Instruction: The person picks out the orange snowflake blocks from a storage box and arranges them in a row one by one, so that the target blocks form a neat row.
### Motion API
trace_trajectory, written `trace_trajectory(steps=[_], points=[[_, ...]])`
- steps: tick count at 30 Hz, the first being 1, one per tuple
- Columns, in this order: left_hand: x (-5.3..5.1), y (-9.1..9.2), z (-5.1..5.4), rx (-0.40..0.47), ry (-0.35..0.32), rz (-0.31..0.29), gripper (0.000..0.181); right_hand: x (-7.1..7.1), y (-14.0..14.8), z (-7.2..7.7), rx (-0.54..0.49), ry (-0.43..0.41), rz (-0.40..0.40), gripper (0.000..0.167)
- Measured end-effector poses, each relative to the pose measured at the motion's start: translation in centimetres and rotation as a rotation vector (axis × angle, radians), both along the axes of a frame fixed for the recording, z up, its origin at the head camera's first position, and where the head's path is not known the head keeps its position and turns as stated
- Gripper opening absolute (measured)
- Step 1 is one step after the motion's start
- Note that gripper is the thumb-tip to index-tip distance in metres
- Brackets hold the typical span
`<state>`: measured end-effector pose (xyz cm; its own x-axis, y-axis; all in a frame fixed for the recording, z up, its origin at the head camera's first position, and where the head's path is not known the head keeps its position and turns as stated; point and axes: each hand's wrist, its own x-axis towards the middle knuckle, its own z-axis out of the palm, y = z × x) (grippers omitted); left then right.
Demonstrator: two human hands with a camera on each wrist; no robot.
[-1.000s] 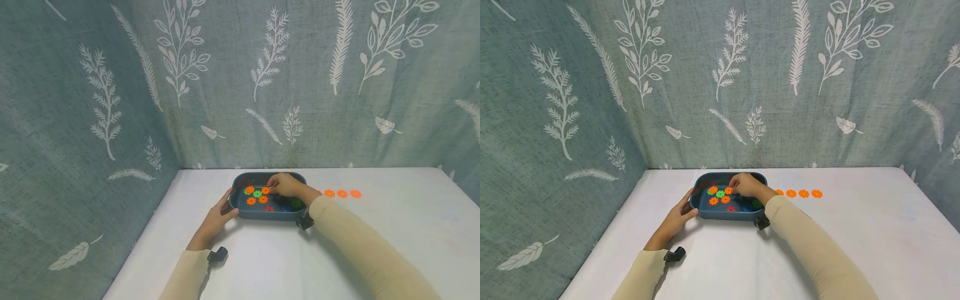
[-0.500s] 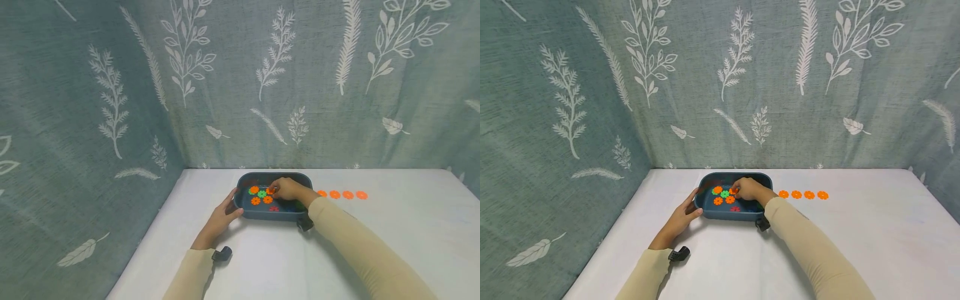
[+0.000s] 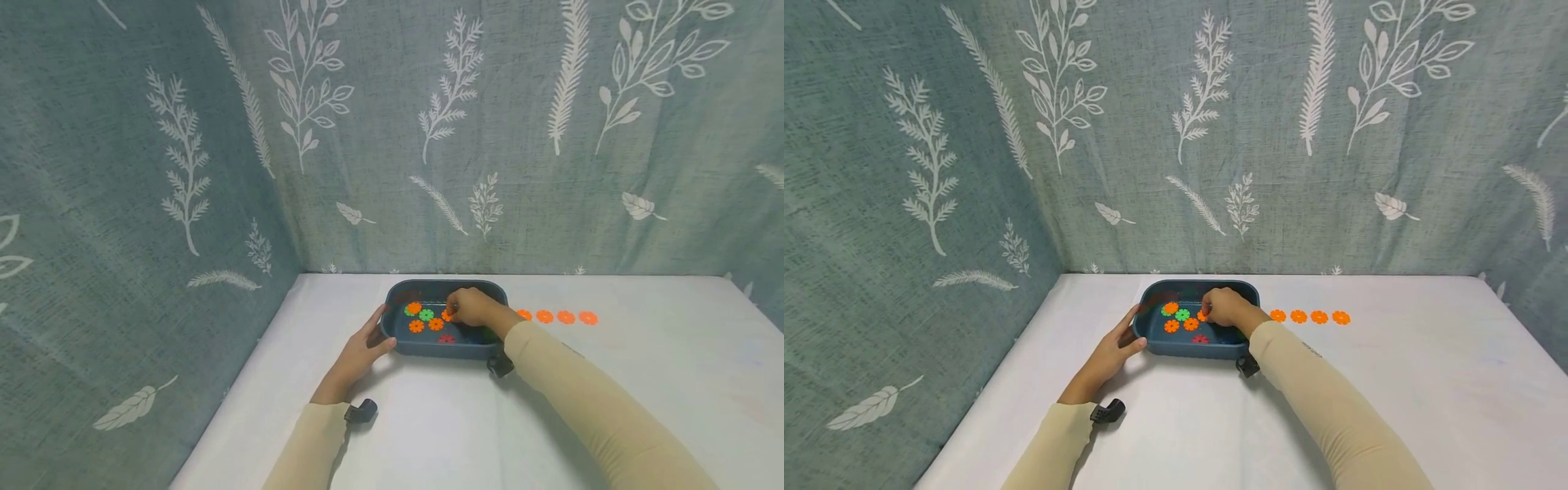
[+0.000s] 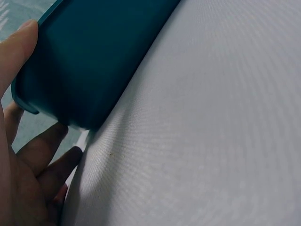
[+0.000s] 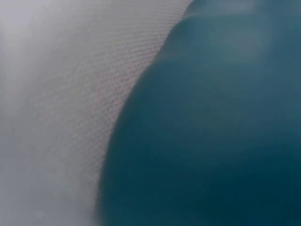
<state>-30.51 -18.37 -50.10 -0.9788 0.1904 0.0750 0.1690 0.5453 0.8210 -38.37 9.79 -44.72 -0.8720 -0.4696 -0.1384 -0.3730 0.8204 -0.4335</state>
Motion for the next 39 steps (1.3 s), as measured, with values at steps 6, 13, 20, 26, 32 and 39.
trace_trajectory(steps=[6,13,20,26,32,39], points=[[0.0,0.1,0.1,0.004,0.005,-0.003,0.080,0.0,0.0,0.0,0.027,-0.010,-0.037,0.029],[-0.1,0.2,0.1,0.010,0.003,0.005,0.079,0.0,0.1,0.1,0.012,-0.015,-0.063,0.026],[0.0,0.2,0.2,0.021,0.000,-0.004,0.079,0.2,0.1,0.1,-0.007,-0.008,-0.053,0.023],[0.1,0.1,0.2,0.012,-0.010,-0.002,0.079,0.4,0.2,0.3,-0.031,-0.021,-0.050,0.020],[0.3,0.1,0.6,0.016,-0.002,-0.009,0.079,0.8,0.6,0.7,-0.083,-0.047,-0.058,0.019],[0.1,-0.1,0.2,0.044,0.019,-0.023,0.080,1.3,1.3,1.6,-0.121,-0.025,-0.042,0.018]])
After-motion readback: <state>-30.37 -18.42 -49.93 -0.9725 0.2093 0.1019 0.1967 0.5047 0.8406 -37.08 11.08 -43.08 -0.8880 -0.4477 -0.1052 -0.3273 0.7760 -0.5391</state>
